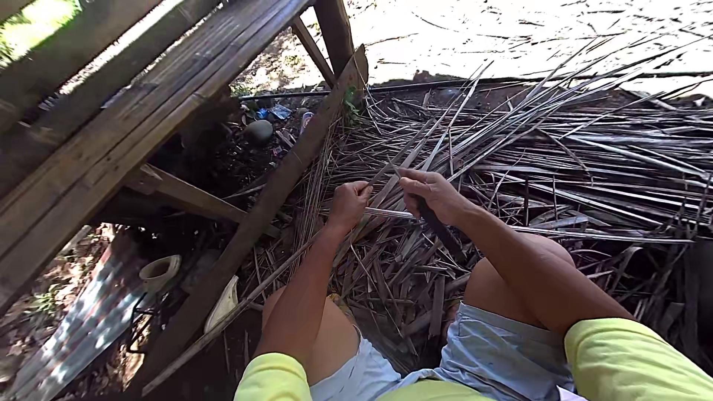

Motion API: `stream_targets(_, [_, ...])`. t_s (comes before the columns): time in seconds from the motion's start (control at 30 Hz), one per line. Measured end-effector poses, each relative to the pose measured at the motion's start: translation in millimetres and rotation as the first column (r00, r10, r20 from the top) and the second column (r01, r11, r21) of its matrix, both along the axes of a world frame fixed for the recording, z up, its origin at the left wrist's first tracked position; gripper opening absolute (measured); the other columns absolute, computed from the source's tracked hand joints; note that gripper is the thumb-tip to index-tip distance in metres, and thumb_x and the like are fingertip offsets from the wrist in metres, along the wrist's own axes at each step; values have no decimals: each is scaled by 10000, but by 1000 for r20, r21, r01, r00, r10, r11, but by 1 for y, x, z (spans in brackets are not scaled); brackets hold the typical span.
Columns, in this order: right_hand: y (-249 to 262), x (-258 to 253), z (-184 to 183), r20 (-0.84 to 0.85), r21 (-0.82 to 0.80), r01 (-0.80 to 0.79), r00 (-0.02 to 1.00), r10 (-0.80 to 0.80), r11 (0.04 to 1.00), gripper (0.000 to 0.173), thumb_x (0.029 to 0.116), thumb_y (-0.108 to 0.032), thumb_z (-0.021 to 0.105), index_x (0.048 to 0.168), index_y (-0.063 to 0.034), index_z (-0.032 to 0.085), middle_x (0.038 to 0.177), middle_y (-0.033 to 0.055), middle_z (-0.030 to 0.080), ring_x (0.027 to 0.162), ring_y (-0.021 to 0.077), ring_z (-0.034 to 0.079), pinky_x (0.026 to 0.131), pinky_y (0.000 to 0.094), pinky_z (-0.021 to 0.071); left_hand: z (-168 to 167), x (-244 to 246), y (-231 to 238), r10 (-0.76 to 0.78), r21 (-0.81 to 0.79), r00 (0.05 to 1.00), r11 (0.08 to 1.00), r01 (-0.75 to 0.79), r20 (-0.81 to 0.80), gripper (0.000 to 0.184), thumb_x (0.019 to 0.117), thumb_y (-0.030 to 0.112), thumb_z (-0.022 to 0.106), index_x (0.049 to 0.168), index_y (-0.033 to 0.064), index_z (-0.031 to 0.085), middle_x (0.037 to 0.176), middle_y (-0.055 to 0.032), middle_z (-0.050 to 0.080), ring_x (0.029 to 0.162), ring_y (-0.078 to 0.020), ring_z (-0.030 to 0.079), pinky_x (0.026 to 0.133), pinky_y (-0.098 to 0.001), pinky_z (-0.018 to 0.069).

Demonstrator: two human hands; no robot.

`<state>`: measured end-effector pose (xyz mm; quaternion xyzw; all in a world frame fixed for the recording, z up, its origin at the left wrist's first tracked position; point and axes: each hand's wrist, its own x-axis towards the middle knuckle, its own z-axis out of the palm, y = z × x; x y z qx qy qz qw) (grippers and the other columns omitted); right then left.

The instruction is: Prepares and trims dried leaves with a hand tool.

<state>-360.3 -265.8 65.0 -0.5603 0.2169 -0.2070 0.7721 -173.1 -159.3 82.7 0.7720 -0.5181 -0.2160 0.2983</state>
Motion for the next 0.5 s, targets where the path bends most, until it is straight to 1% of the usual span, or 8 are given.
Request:
stream_targets(0.07, [16,11,-11,-36,20,-97,995,97,995,487,1091,-183,474,1558,-90,373,635,-6,494,457,88,493,440,239,477,2,-5,-3,37,-16,998,999,-36,59,271,1082,155,533,1100,-15,743,803,-128,695,728,-220,655,767,-420,546])
stream_targets(0.1, [20,15,-17,-40,17,-121,992,121,993,509,1091,-214,486,1582,-156,362,647,12,499,458,94,490,437,244,477,3,-7,-4,51,-22,996,999,-50,72,264,1076,135,527,1063,-19,740,808,-133,690,741,-233,654,770,-434,542])
stream_targets(0.13, [23,17,-20,-42,14,-132,990,132,991,520,1091,-236,489,1594,-208,358,657,22,502,459,100,486,434,249,474,3,-9,-6,65,-30,994,998,-62,90,255,1068,124,525,1000,-13,729,793,-128,676,739,-239,649,755,-442,533])
stream_targets(0.17, [23,19,-22,-41,14,-134,990,134,991,524,1094,-251,484,1601,-242,354,666,25,498,459,105,481,431,252,469,2,-10,-6,72,-38,992,997,-68,106,257,1064,122,526,970,-10,726,795,-131,678,747,-249,655,753,-457,534])
stream_targets(0.2, [24,20,-22,-40,17,-124,991,125,992,519,1097,-259,481,1601,-254,359,669,24,496,458,107,478,425,253,467,1,-11,-6,73,-45,990,997,-68,124,260,1061,125,528,965,-13,726,816,-145,689,774,-273,669,763,-484,538])
stream_targets(0.3, [23,21,-22,-25,39,-98,995,99,994,494,1098,-243,477,1585,-238,393,665,17,494,459,101,482,421,244,467,1,-15,-4,63,-43,977,998,-56,204,246,1052,111,535,1007,-30,732,959,-190,733,935,-341,713,866,-545,545])
stream_targets(0.4, [21,26,-18,-34,65,-91,995,94,994,479,1104,-172,451,1579,-156,388,681,4,503,485,98,508,450,245,486,1,-20,-1,54,-25,958,999,-48,281,232,1040,77,531,990,-55,715,978,-217,723,976,-370,709,875,-555,539])
stream_targets(0.5, [21,32,-18,-59,92,-49,997,55,995,437,1095,-149,472,1531,-114,444,674,6,512,475,91,506,434,233,471,0,-25,1,50,-19,949,999,-47,311,227,1032,61,532,973,-65,710,973,-224,723,967,-379,713,858,-560,543])
